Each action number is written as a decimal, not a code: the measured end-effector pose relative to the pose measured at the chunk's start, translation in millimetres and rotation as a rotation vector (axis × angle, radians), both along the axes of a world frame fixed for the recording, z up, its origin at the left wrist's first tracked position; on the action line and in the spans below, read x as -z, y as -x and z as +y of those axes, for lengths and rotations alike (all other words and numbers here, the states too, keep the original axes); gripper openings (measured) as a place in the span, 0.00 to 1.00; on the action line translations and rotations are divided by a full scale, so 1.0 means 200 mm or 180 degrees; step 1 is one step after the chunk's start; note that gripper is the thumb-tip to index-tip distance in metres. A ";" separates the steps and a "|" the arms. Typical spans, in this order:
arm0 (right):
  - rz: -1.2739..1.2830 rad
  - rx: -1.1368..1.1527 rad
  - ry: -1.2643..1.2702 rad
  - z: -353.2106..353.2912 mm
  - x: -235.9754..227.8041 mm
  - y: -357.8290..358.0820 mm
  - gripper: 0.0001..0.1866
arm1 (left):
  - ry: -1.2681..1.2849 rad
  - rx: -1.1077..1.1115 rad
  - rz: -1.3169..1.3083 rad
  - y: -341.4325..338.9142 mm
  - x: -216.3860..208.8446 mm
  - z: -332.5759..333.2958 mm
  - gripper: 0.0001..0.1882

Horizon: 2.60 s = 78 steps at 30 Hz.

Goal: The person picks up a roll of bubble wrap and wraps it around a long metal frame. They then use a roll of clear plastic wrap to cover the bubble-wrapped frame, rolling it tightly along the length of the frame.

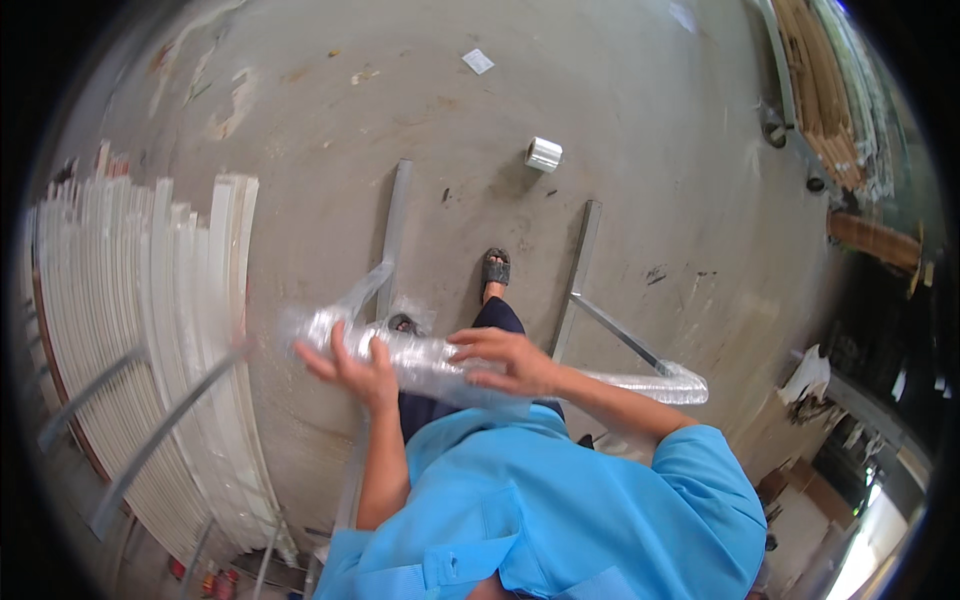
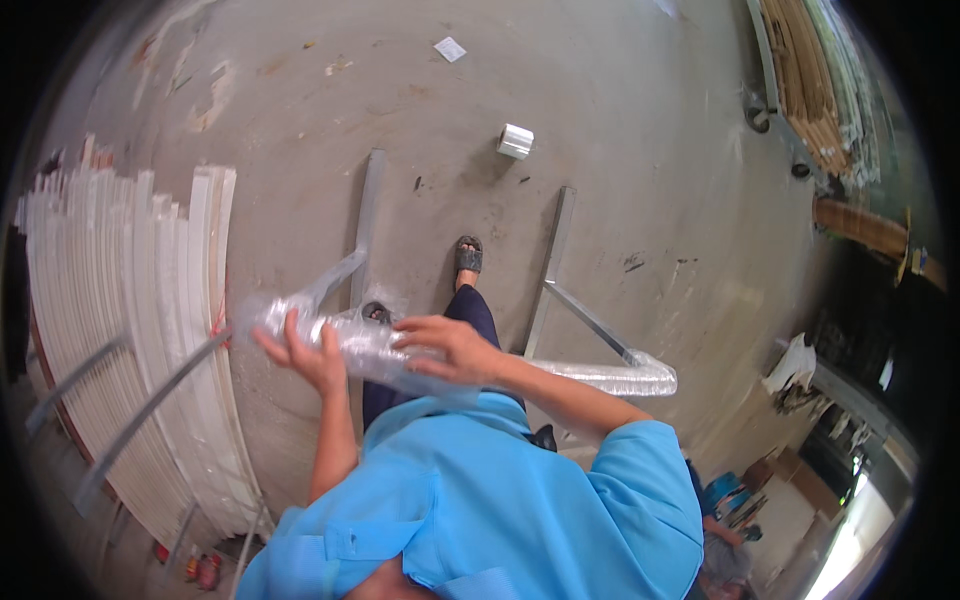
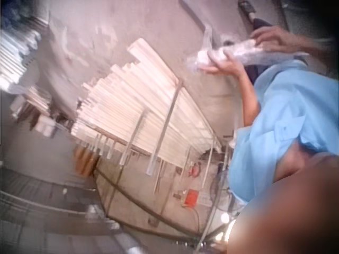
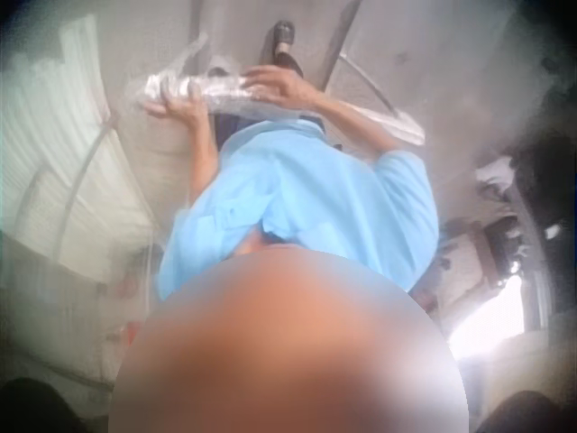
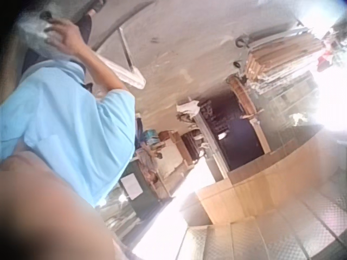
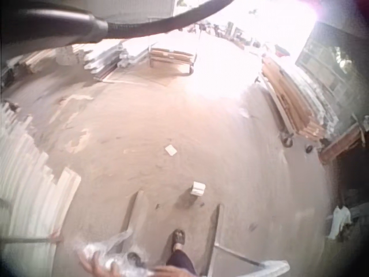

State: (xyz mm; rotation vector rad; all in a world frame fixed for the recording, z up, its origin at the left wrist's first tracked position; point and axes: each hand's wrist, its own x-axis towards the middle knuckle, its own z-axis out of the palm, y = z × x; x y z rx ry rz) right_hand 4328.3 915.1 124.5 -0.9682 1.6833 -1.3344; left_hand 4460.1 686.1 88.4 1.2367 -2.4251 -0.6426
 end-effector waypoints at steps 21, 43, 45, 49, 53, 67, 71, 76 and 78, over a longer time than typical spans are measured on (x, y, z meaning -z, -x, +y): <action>0.0663 0.1562 -0.3692 0.49 2.46 1.74 0.47 | 0.0370 0.0300 -0.1836 0.07 -0.22 -0.05 0.26; 0.0024 0.3162 -0.3324 0.53 3.01 1.51 0.54 | 0.0572 0.0837 -0.2315 0.41 0.04 -0.08 0.26; -0.0533 0.3955 -0.3152 0.59 3.06 1.51 0.55 | 0.0578 0.0875 -0.2323 0.42 0.05 -0.08 0.26; -0.1453 0.4282 -0.3262 0.61 3.26 1.54 0.48 | 0.0603 0.0990 -0.2323 0.44 0.08 -0.09 0.26; -0.2639 0.3992 -0.2883 0.42 3.32 1.38 0.25 | 0.0651 0.1090 -0.2208 0.47 0.13 -0.11 0.26; -0.1831 0.2356 -0.1969 0.16 1.81 0.73 0.22 | 0.1041 0.1351 -0.0625 0.39 0.34 -0.10 0.26; -0.1008 0.2082 -0.1965 0.21 1.22 0.76 0.24 | 0.1040 0.1378 0.0182 0.30 0.25 -0.10 0.26; 0.1095 0.1975 -0.1823 0.09 0.49 0.70 0.25 | 0.1331 0.0984 0.0341 0.02 0.04 -0.09 0.26; 0.1494 0.1683 -0.0985 0.06 0.19 0.66 0.25 | 0.0820 0.0535 -0.0074 -0.05 0.05 -0.07 0.27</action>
